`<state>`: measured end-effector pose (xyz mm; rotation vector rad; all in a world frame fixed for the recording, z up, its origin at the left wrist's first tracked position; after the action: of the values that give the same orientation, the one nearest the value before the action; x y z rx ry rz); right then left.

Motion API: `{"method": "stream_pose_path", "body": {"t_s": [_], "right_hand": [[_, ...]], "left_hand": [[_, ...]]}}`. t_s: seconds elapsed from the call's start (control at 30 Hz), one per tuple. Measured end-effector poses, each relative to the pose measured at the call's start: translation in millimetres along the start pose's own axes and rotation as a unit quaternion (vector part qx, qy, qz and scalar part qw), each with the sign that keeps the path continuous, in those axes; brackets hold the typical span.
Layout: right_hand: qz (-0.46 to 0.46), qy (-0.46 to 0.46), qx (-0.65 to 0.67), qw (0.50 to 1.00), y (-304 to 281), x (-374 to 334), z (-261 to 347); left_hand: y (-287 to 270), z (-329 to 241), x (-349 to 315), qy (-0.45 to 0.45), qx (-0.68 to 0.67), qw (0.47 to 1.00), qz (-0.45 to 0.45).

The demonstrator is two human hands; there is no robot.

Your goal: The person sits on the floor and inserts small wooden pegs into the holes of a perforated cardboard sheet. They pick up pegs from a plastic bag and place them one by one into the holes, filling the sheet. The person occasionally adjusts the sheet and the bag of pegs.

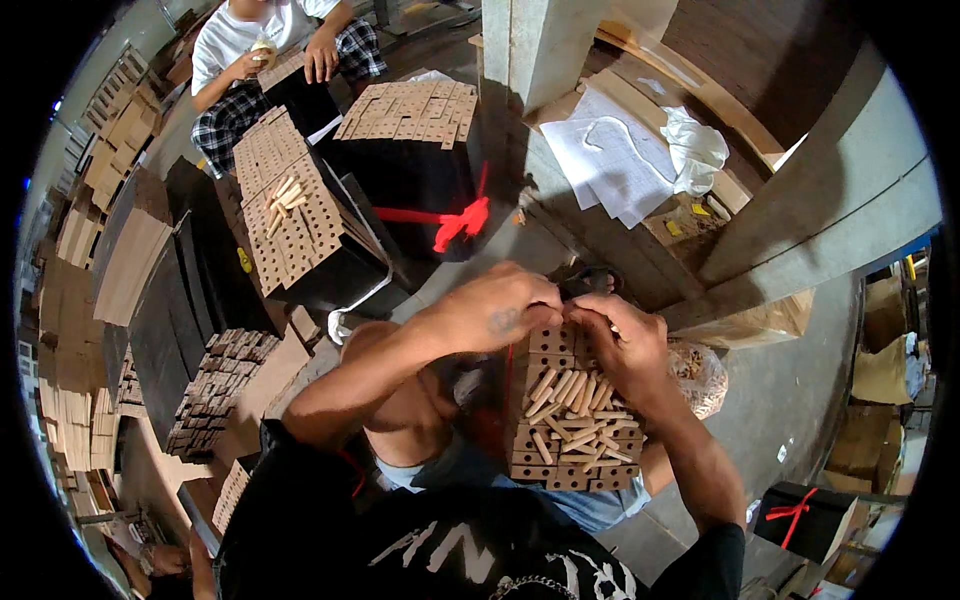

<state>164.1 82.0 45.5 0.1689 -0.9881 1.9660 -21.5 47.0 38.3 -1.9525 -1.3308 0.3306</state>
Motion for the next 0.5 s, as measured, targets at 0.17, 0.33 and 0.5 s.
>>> {"method": "stream_pose_path", "body": {"t_s": [0.17,0.33,0.5], "right_hand": [[0.018,-0.057,-0.032,0.998,-3,-1,-1],[0.123,-0.115,-0.127,0.978,-3,3,20],[0.091,0.100,0.001,0.991,-20,11,5]], "left_hand": [[16,17,-10,-0.173,-0.263,0.946,-0.074],[44,23,-25,-0.245,-0.435,0.865,-0.047],[44,17,-21,-0.280,-0.396,0.873,-0.046]]}}
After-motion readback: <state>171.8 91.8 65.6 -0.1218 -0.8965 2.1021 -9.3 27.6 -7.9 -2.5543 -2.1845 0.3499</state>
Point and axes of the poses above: each hand's wrist, its own x-axis towards the middle knuckle, its own y-axis out of the palm, z = x × y, the point moved 4 cm from there along x, towards the middle knuckle
